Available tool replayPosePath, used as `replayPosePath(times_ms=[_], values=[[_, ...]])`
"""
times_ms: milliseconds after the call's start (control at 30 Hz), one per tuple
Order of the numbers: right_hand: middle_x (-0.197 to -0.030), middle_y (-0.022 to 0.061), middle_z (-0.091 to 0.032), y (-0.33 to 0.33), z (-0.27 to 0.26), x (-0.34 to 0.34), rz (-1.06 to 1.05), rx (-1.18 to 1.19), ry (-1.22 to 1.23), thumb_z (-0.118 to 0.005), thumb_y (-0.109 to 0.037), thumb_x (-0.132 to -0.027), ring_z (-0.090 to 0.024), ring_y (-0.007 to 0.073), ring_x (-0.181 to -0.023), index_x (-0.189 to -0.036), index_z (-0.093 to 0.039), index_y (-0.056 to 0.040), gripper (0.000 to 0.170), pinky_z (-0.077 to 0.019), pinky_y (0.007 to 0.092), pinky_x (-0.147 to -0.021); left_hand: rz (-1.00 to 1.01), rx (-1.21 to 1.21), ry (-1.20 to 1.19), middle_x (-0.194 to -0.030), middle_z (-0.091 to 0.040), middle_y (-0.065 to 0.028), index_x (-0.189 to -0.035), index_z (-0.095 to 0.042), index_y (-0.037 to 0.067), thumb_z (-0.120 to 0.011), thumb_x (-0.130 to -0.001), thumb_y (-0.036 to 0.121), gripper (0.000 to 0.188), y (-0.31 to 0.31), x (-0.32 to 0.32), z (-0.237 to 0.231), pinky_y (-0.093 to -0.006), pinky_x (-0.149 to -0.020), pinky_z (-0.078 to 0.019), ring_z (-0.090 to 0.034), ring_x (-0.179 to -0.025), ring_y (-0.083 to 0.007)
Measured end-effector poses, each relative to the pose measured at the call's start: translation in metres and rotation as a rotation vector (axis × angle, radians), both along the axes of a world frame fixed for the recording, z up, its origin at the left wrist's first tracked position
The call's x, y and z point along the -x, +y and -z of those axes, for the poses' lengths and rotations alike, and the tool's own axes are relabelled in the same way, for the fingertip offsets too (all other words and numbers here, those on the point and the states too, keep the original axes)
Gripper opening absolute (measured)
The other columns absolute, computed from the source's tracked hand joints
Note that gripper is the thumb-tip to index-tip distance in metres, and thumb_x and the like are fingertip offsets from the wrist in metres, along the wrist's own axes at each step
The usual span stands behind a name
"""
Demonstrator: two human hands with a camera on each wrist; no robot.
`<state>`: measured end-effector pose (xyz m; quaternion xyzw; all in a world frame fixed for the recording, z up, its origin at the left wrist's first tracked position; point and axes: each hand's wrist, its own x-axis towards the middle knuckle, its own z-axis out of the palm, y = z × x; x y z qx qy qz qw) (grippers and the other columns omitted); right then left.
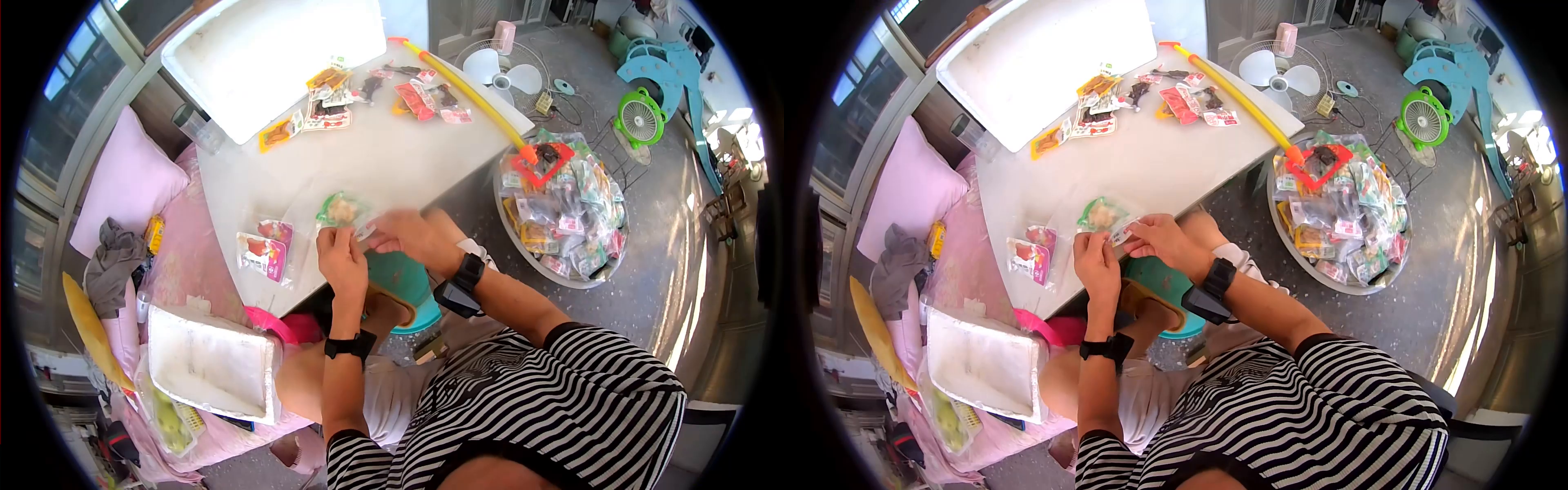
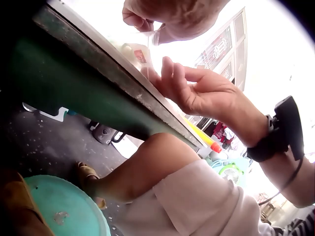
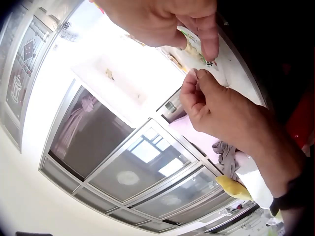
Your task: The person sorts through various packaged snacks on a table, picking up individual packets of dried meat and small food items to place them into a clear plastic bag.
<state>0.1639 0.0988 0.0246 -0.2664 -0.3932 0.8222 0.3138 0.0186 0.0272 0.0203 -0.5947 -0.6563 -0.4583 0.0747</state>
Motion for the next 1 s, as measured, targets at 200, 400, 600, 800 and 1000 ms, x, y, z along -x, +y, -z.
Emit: replayPosePath(times_ms=[200, 400, 600, 800, 1000], values=[[-0.069, 0.0098, -0.063, 0.005, 0.015, 0.032, 0.055, -0.238, -0.205, -0.046, -0.002, -0.087, -0.063, 0.0151, -0.061, -0.087, -0.064, -0.0001, 0.018, -0.0532, 0.0279, -0.052, 0.049, -0.022, 0.016, -0.081, -0.052, -0.0135, -0.104, -0.066, 0.004, -0.056, -0.079, -0.007, 0.029, -0.003, -0.007, 0.005, -0.0376, -0.064, -0.0453, -0.055, -0.072, -0.0294], [-0.077, 0.0107, -0.063, 0.015, 0.035, 0.058, 0.124, -0.133, -0.053, -0.043, 0.004, -0.082, -0.064, 0.0171, -0.068, -0.079, -0.059, 0.0038, 0.016, -0.0548, 0.0296, -0.060, 0.171, -0.006, -0.098, -0.082, -0.052, -0.0129, -0.107, -0.066, 0.004, -0.054, -0.074, -0.009, 0.037, -0.002, 0.000, 0.006, -0.0369, -0.065, -0.0454, -0.054, -0.074, -0.0294], [-0.099, 0.0091, -0.063, 0.022, 0.053, 0.049, -0.100, 0.013, 0.406, -0.045, 0.001, -0.085, -0.062, 0.0185, -0.090, -0.098, -0.061, 0.0018, 0.021, -0.0526, 0.0332, -0.079, 0.210, -0.014, -0.137, -0.081, -0.052, -0.0132, -0.107, -0.066, 0.004, -0.054, -0.073, -0.009, 0.039, -0.002, -0.002, 0.003, -0.0375, -0.064, -0.0454, -0.053, -0.074, -0.0303], [-0.104, 0.0086, -0.061, 0.017, 0.013, 0.064, -0.027, 0.333, 0.451, -0.048, -0.001, -0.088, -0.060, 0.0216, -0.091, -0.114, -0.056, 0.0004, 0.028, -0.0498, 0.0342, -0.084, 0.214, -0.036, -0.012, -0.086, -0.053, -0.0137, -0.111, -0.064, 0.001, -0.053, -0.080, -0.008, 0.034, -0.004, -0.008, -0.007, -0.0340, -0.066, -0.0459, -0.054, -0.075, -0.0279], [-0.103, 0.0083, -0.061, 0.030, 0.029, 0.072, -0.085, -0.117, 0.278, -0.050, -0.004, -0.088, -0.059, 0.0200, -0.090, -0.112, -0.056, 0.0011, 0.026, -0.0493, 0.0332, -0.085, 0.084, 0.010, 0.076, -0.088, -0.054, -0.0160, -0.110, -0.064, 0.001, -0.054, -0.078, -0.007, 0.035, -0.003, 0.004, -0.003, -0.0400, -0.067, -0.0463, -0.055, -0.078, -0.0338]])
